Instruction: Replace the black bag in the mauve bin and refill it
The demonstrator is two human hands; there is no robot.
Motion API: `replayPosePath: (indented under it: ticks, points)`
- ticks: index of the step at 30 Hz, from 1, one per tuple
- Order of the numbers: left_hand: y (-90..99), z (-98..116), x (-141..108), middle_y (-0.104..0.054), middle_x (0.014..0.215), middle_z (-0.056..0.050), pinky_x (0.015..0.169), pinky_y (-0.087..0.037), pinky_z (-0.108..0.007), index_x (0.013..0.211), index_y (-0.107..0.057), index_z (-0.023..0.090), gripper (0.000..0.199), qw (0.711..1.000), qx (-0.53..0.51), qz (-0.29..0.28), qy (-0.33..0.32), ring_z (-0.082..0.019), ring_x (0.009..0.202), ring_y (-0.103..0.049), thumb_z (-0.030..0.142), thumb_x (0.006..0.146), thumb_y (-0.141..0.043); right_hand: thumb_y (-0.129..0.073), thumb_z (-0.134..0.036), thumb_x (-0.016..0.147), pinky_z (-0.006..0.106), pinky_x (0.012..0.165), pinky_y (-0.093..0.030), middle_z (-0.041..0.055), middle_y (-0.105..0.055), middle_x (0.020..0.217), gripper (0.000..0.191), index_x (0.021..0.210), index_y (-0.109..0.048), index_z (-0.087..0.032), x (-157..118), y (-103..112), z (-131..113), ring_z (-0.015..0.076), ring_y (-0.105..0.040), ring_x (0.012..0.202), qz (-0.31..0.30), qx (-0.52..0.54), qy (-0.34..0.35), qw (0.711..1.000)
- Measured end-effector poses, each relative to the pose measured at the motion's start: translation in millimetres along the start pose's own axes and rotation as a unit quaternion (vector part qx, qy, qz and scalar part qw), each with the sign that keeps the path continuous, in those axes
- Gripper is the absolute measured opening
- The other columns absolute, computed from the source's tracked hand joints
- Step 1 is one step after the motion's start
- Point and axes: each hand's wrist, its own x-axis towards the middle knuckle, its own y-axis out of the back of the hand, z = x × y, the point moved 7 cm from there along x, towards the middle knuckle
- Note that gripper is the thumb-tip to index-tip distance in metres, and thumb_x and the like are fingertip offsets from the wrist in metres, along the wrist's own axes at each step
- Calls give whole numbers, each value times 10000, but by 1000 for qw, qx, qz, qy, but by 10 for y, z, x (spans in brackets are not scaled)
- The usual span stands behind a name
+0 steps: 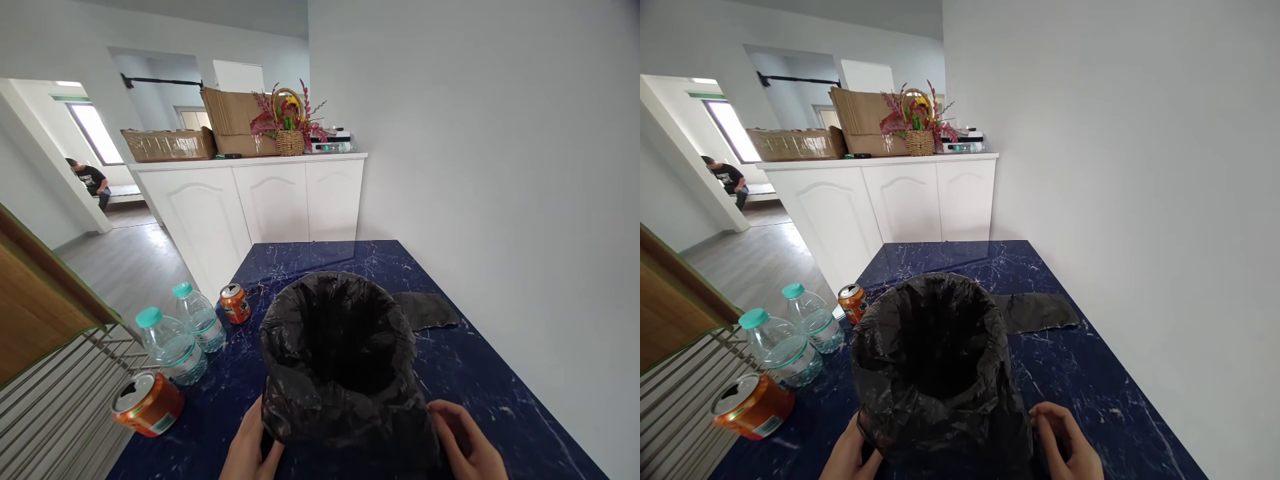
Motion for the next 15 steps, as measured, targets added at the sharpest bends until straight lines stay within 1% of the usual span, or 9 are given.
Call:
replayPosePath:
  ticks: [2, 4, 7, 10, 13, 15]
  points:
    - [27, 60, 6, -649, 1561, -117, 1012, -660, -443, 1599, -564, 340, 539, 1000, 12, 14, -20, -358, 1363, -688, 416, 1065, -545, -687, -670, 939, 294, 716, -676, 97, -833, 1052, 450, 1068, -784, -250, 17, -94, 28, 299, -824, 926, -45, -28, 12, 999]
    - [61, 119, 15, -669, 1538, -114, 973, -679, -448, 1600, -561, 343, 540, 998, 24, 34, -42, -365, 1354, -694, 407, 1065, -537, -674, -623, 961, 285, 676, -658, 99, -831, 1045, 403, 1095, -773, -255, -3, -186, -45, 286, -819, 880, -74, -50, 29, 996]
    - [100, 171, 41, -708, 1485, -109, 940, -693, -452, 1620, -533, 352, 556, 997, 22, 54, -54, -375, 1338, -703, 424, 1069, -521, -678, -586, 960, 271, 650, -637, 98, -826, 1008, 361, 1081, -769, -257, -49, -228, -176, 277, -814, 850, -56, -71, 47, 995]
    - [105, 207, 71, -744, 1427, -114, 919, -699, -446, 1647, -494, 343, 582, 998, 10, 44, -48, -377, 1305, -725, 460, 1077, -498, -669, -572, 966, 264, 654, -631, 98, -824, 999, 344, 1066, -774, -260, -79, -212, -228, 277, -814, 854, -42, -88, 61, 993]
    - [109, 232, 79, -751, 1413, -130, 829, -712, -393, 1655, -482, 321, 592, 999, 6, 30, -31, -365, 1273, -745, 497, 1091, -444, -648, -587, 980, 261, 625, -632, 104, -826, 1010, 358, 1075, -777, -267, -85, -196, -180, 280, -814, 842, -64, -93, 51, 992]
    - [167, 265, 48, -745, 1427, -120, 804, -712, -372, 1634, -512, 329, 572, 998, 25, 38, -33, -352, 1239, -765, 501, 1095, -431, -641, -607, 982, 262, 602, -635, 109, -828, 1036, 372, 1083, -779, -277, -81, -180, -115, 282, -815, 831, -76, -88, 34, 993]
